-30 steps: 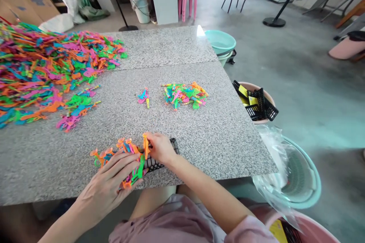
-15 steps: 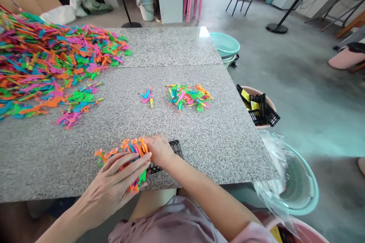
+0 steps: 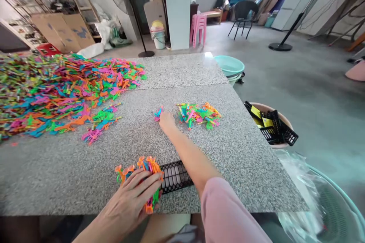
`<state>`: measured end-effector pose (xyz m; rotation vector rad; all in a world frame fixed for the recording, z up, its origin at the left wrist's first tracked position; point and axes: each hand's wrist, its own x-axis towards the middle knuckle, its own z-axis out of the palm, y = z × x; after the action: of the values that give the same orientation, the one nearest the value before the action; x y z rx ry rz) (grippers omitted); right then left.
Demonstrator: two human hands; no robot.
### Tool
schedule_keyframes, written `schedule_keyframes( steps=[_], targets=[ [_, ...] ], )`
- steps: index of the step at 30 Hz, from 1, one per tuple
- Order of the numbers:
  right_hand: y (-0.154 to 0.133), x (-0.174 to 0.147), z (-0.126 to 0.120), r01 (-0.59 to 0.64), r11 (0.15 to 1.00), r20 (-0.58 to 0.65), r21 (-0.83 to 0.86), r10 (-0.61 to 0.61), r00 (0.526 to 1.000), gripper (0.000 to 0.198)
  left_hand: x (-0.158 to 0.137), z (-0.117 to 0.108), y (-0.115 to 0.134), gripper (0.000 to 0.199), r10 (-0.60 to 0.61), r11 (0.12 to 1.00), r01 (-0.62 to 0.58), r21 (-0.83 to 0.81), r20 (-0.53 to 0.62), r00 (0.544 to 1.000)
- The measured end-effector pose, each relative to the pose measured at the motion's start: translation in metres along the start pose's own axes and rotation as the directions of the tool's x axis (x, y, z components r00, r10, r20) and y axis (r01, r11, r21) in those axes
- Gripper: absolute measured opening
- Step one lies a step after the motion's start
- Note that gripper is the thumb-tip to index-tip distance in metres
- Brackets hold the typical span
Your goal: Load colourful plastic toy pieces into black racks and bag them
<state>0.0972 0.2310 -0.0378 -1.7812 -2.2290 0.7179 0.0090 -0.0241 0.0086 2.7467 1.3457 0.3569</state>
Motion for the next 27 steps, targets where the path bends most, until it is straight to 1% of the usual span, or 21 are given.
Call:
schedule_keyframes(
  steps=[1,3,5,6,7,8,9,10,11,13,14,15,16,17,18,19,21,22,23,25,27],
  targets=[
    [0.000,0.002,0.000,-0.001,1.000,0.026,0.002,0.000,1.000,0.026,0.000,-0.001,0.000,0.034,0.009,1.000,-0.009,-0.002,0.016,1.000],
    [0.012,-0.007,-0.002,-0.002,1.000,0.051,0.002,0.002,0.999,0.019,0.000,-0.002,-0.001,0.035,0.020,1.000,-0.020,-0.008,0.037,0.999],
    [0.036,-0.035,-0.006,0.019,0.998,0.042,0.057,-0.021,0.999,0.013,0.001,-0.002,-0.002,0.036,0.023,1.000,-0.022,-0.021,0.042,0.999],
    [0.049,-0.055,-0.008,0.028,0.990,0.035,0.137,-0.033,0.999,0.011,0.002,-0.002,-0.002,0.038,0.023,0.999,-0.022,-0.029,0.045,0.999],
    [0.062,-0.079,-0.010,0.036,0.967,0.030,0.251,-0.045,0.999,0.012,0.002,-0.002,-0.003,0.039,0.028,0.999,-0.026,-0.038,0.052,0.998],
    [0.073,-0.106,-0.010,0.014,0.919,0.043,0.395,-0.034,0.999,0.015,0.002,-0.003,-0.003,0.040,0.033,0.999,-0.030,-0.045,0.062,0.998],
    [0.082,-0.133,-0.008,-0.030,0.845,0.092,0.535,-0.022,0.996,0.015,0.003,-0.003,-0.003,0.041,0.037,0.998,-0.034,-0.050,0.065,0.997],
    [0.088,-0.161,-0.004,-0.081,0.764,0.145,0.640,-0.017,0.989,0.014,0.003,-0.004,-0.003,0.041,0.041,0.998,-0.037,-0.054,0.064,0.997],
    [0.091,-0.186,0.003,-0.127,0.691,0.191,0.711,-0.016,0.982,0.013,0.003,-0.005,-0.003,0.041,0.042,0.998,-0.039,-0.055,0.060,0.997],
    [0.090,-0.225,0.023,-0.169,0.571,0.213,0.803,-0.011,0.977,0.012,0.003,-0.006,-0.002,0.042,0.043,0.998,-0.041,-0.054,0.049,0.998],
    [0.087,-0.238,0.035,-0.169,0.533,0.206,0.829,-0.010,0.978,0.012,0.003,-0.006,-0.002,0.042,0.045,0.998,-0.043,-0.054,0.044,0.998],
    [0.083,-0.246,0.045,-0.164,0.509,0.198,0.845,-0.013,0.980,0.012,0.003,-0.006,-0.002,0.042,0.045,0.998,-0.042,-0.052,0.043,0.998],
    [0.080,-0.250,0.053,-0.157,0.505,0.193,0.848,-0.020,0.981,0.013,0.003,-0.006,-0.002,0.043,0.044,0.998,-0.042,-0.052,0.045,0.998],
    [0.076,-0.251,0.059,-0.149,0.526,0.193,0.837,-0.030,0.981,0.012,0.003,-0.006,-0.002,0.043,0.044,0.998,-0.041,-0.052,0.046,0.998],
    [0.073,-0.249,0.061,-0.138,0.571,0.197,0.809,-0.041,0.980,0.011,0.003,-0.006,-0.002,0.044,0.042,0.998,-0.039,-0.052,0.049,0.998],
    [0.071,-0.245,0.061,-0.120,0.639,0.198,0.760,-0.052,0.979,0.008,0.002,-0.005,-0.002,0.045,0.040,0.998,-0.037,-0.054,0.050,0.998],
    [0.068,-0.238,0.054,-0.055,0.811,0.189,0.583,-0.069,0.979,0.005,0.001,-0.004,-0.002,0.046,0.035,0.997,-0.032,-0.066,0.048,0.998],
    [0.067,-0.235,0.048,-0.010,0.882,0.182,0.472,-0.086,0.980,0.006,0.001,-0.003,-0.002,0.045,0.031,0.997,-0.028,-0.076,0.044,0.999],
    [0.066,-0.233,0.043,0.030,0.932,0.177,0.362,-0.100,0.979,0.006,0.001,-0.003,-0.002,0.045,0.025,0.996,-0.021,-0.087,0.041,0.999],
    [0.060,-0.232,0.034,0.084,0.981,0.182,0.174,-0.116,0.976,0.005,0.000,-0.004,-0.002,0.045,0.004,0.994,0.001,-0.112,0.041,0.999],
    [0.051,-0.235,0.031,0.110,0.993,0.202,0.048,-0.117,0.972,0.020,0.001,-0.006,-0.001,0.048,-0.029,0.990,0.034,-0.135,0.042,0.999]
  ],
)
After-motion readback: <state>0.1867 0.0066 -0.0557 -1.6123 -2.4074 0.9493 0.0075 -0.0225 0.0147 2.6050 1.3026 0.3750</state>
